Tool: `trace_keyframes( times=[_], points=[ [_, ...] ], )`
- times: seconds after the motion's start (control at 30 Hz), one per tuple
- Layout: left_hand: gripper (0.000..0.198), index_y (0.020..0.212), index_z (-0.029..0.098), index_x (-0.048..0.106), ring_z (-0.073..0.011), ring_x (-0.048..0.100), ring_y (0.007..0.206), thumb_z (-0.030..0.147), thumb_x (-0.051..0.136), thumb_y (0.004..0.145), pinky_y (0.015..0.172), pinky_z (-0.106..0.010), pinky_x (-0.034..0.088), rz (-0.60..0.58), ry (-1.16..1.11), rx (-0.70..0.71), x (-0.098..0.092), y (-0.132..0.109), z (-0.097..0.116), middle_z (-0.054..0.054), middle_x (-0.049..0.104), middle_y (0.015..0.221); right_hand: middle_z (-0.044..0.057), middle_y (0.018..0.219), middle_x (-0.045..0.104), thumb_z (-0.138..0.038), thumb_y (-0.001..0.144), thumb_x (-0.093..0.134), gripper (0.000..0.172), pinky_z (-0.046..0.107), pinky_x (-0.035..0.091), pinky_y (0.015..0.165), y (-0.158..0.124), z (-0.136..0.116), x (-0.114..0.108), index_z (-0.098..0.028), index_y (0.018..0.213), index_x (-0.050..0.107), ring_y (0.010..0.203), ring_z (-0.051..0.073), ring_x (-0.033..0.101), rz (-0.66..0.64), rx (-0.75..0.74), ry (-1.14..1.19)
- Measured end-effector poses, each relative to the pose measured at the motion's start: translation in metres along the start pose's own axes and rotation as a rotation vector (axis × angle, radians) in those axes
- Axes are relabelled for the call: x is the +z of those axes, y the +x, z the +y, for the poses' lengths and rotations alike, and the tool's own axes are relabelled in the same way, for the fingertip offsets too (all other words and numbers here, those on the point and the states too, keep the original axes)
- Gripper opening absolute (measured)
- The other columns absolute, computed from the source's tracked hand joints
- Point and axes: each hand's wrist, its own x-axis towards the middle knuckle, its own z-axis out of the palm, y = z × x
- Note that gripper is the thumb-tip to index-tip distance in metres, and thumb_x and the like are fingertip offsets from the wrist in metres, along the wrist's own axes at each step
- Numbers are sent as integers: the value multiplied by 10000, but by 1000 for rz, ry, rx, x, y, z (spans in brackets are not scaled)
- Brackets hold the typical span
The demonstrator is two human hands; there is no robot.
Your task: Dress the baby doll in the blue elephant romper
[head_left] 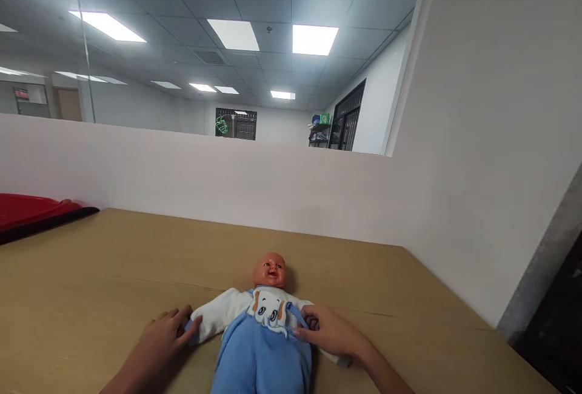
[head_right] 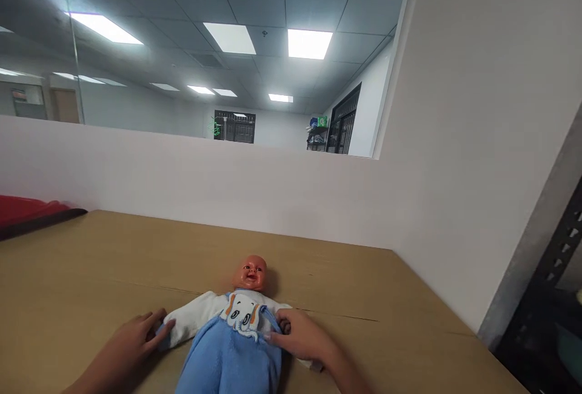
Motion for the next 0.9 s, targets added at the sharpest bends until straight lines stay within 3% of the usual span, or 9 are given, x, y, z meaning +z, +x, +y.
trace_keyframes(
  times=[0.17, 0.3, 0.37, 0.43, 0.53, 0.6, 0.67, 0.77, 0.9],
  points=[
    [524, 1071, 208, 635, -383, 706, 1067, 568, 266, 978, 990, -523, 497, 1, 5, 0, 7, 6, -9, -179, 773, 1051, 94, 1100, 730, -331, 897, 624, 229, 430, 501, 985, -50, 14, -5, -207, 1079, 686, 1054, 293, 659, 262, 6, -69],
    [478, 1173, 190, 619, -402, 630, 1235, 512, 360, 933, 1083, -597, 462, 201, -32, 58, 7, 14, -5, -195, 709, 1286, 109, 1373, 656, -280, 857, 629, 422, 479, 402, 1156, -86, 28, -11, -243, 1277, 657, 1311, 322, 565, 357, 54, -305],
    [453, 1204, 196, 620, -393, 610, 1251, 490, 397, 942, 1105, -602, 455, 301, -88, 147, 4, 16, 14, -178, 693, 1309, 116, 1420, 637, -281, 811, 669, 542, 488, 393, 1170, -100, 45, -13, -252, 1351, 638, 1352, 338, 539, 360, 104, -367],
    [405, 1196, 217, 637, -372, 604, 1241, 492, 428, 985, 1107, -582, 464, 321, -164, 268, 2, 18, 47, -151, 695, 1290, 133, 1426, 645, -279, 766, 697, 642, 498, 403, 1164, -110, 62, -12, -233, 1402, 621, 1342, 355, 552, 395, 153, -385],
    [323, 1216, 251, 652, -329, 586, 1265, 452, 457, 1055, 1126, -538, 463, 216, -226, 470, 3, 21, 110, -108, 687, 1299, 135, 1315, 716, -285, 780, 670, 530, 477, 452, 1114, -116, 81, -9, -214, 1305, 681, 1250, 348, 625, 488, 164, -318],
    [265, 1243, 251, 653, -303, 575, 1295, 366, 496, 1064, 1134, -501, 468, 114, -204, 595, 9, 27, 150, -93, 674, 1334, 111, 1163, 763, -290, 812, 637, 360, 431, 516, 1008, -113, 88, -9, -222, 1154, 727, 1113, 319, 689, 515, 135, -202],
    [231, 1223, 223, 675, -318, 574, 1305, 273, 599, 1010, 1157, -519, 451, -4, -88, 640, 17, 35, 181, -102, 688, 1305, 97, 1061, 771, -301, 814, 660, 297, 396, 554, 882, -108, 92, -12, -217, 1088, 739, 987, 298, 717, 531, 104, -73],
    [161, 1060, 179, 726, -373, 604, 1248, 231, 724, 908, 1128, -566, 466, -131, 78, 630, 29, 47, 203, -125, 724, 1177, 110, 1023, 770, -337, 800, 755, 380, 389, 566, 814, -98, 92, -20, -192, 1151, 738, 915, 294, 722, 591, 36, 94],
    [136, 1062, 231, 691, -335, 627, 1173, 178, 639, 948, 1023, -511, 518, -141, 14, 702, 42, 55, 197, -83, 713, 1177, 111, 1049, 747, -410, 832, 817, 419, 385, 559, 816, -79, 76, -28, -205, 1193, 756, 874, 268, 694, 684, -103, 159]
  ],
)
